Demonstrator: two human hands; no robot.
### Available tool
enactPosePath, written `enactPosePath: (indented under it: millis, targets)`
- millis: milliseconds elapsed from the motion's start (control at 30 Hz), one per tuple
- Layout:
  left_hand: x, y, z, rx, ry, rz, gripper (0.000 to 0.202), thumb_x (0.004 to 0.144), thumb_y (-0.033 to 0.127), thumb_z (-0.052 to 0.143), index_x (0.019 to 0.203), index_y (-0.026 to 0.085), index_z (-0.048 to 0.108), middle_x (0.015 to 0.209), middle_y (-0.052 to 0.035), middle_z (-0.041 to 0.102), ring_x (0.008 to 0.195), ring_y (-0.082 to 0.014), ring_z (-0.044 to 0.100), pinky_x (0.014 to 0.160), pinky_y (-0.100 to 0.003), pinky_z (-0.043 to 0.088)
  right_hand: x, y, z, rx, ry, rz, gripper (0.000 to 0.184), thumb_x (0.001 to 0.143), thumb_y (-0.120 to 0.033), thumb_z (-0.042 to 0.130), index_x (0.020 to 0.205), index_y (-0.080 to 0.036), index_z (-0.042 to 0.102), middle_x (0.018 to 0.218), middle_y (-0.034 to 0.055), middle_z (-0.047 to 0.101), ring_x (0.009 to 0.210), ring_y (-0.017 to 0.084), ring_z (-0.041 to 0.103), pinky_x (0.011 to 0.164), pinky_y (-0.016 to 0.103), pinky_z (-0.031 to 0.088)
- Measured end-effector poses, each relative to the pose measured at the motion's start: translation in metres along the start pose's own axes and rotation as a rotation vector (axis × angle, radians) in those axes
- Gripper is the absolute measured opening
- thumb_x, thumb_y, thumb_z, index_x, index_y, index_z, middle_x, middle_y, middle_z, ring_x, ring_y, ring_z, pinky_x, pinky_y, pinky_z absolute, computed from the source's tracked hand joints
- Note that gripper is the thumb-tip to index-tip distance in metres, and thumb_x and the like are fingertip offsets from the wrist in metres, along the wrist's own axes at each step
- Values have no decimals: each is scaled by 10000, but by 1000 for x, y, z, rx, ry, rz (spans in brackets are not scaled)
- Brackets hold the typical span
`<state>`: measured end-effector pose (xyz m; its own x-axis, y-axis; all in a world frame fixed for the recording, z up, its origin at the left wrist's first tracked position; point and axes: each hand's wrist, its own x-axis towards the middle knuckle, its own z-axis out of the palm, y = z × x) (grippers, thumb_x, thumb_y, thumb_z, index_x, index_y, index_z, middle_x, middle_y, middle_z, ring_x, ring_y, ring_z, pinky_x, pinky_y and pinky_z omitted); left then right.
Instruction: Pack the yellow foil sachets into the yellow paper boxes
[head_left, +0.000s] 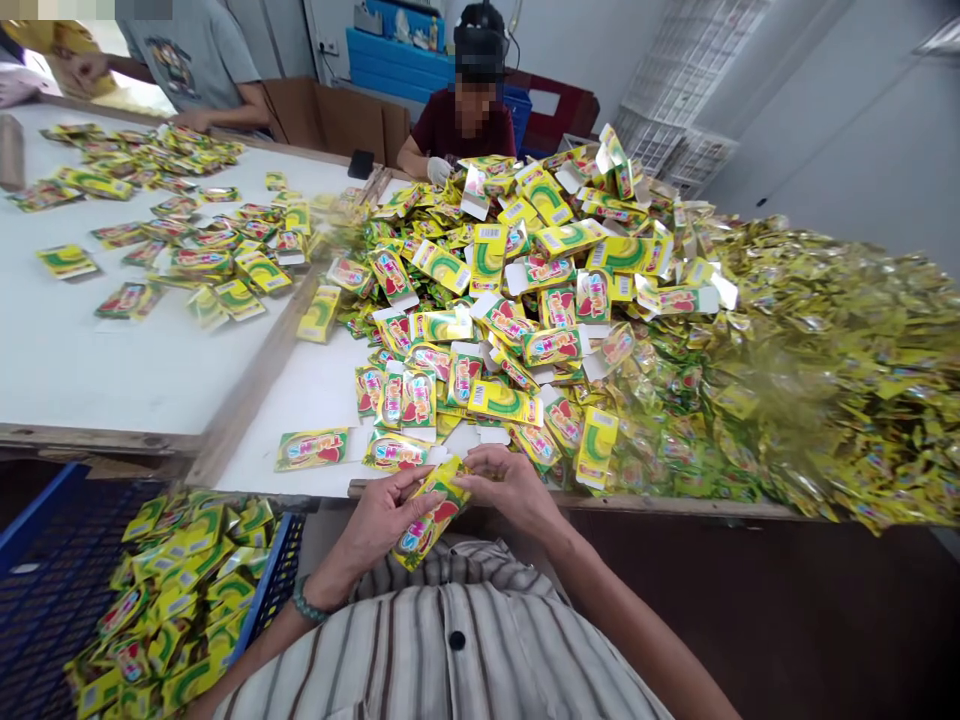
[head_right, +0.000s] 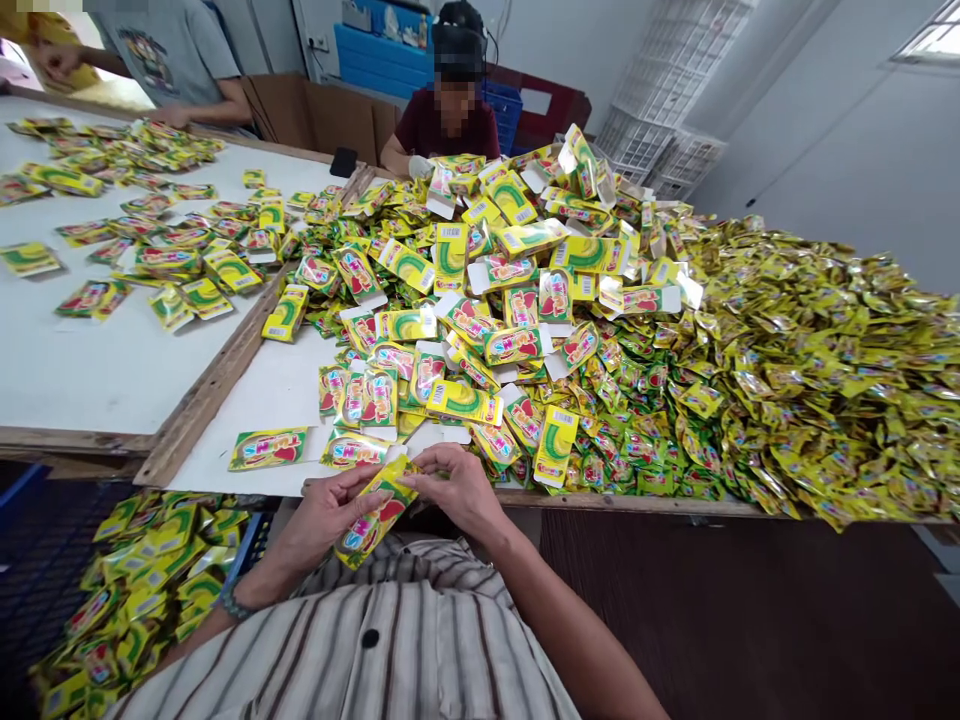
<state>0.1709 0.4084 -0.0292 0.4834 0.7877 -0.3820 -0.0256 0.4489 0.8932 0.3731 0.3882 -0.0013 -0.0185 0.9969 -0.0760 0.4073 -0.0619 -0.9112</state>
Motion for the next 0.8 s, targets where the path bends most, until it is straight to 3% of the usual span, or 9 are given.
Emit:
enactPosePath:
  millis: [133, 300, 400, 467, 533, 633, 700, 800]
  targets:
    - [1, 3, -1, 8, -24, -26, 533, 672, 400, 793, 1147, 187, 681, 1008, -64, 757, 884, -250, 707, 796, -340, 564, -1, -1, 5, -159, 117, 36, 144, 710, -341, 778, 718, -206, 728, 812, 38, 645, 884, 203, 579, 816, 334, 409]
    - [2, 8, 3, -33, -24, -44, 557, 648, 397, 810, 1138, 169, 677, 988, -67, 760, 866, -239, 710, 810, -336, 557, -4, -6, 11, -299, 135, 19, 70, 716, -242, 773, 778, -274, 773, 968, 39, 661, 1014, 219, 574, 942, 400, 324]
    - [1, 9, 6, -68, -32, -43, 524, 660, 403, 803, 1116, 171, 688, 988, -66, 760, 859, -228, 710, 823, -330, 551, -6, -7, 9, -215, 13, 55, 62, 755, -256, 730, 793, -269, 777, 1009, 43, 680, 1086, 239, 567, 950, 385, 351]
    - [0, 9, 8, -77, -58, -44, 496, 674, 406, 795, 1106, 184, 697, 980, -60, 762, 837, -219, 711, 802, -317, 553, -7, -8, 6, -109, -134, 5, 140, 828, -272, 639, 798, -251, 774, 962, 38, 693, 1102, 236, 565, 938, 358, 383]
    - [0, 11, 7, -69, -84, -33, 467, 692, 405, 783, 1100, 192, 705, 975, -57, 763, 838, -217, 709, 795, -310, 551, -8, -11, 3, 12, -263, -85, 270, 892, -288, 529, 770, -227, 762, 911, 26, 694, 1049, 221, 586, 920, 333, 408]
    - [1, 14, 4, -40, -101, -31, 452, 709, 413, 769, 1098, 191, 712, 976, -64, 761, 864, -230, 704, 807, -316, 545, -8, -15, 3, 115, -322, -138, 378, 924, -345, 461, 693, -203, 723, 798, 2, 678, 872, 196, 605, 864, 308, 437]
    - [0, 16, 1, -49, -91, -47, 481, 737, 456, 733, 1137, 192, 694, 1011, -73, 753, 880, -242, 701, 809, -331, 545, -8, -15, 5, 92, -295, -123, 379, 905, -396, 509, 640, -195, 690, 716, -11, 649, 797, 181, 587, 829, 294, 439]
    - [-4, 13, -2, 6, -79, -40, 525, 763, 475, 701, 1214, 212, 642, 1128, -73, 717, 1006, -253, 664, 870, -331, 521, -4, -14, 12, -1, -138, -74, 372, 877, -416, 573, 601, -179, 651, 669, -11, 611, 753, 160, 564, 797, 277, 427]
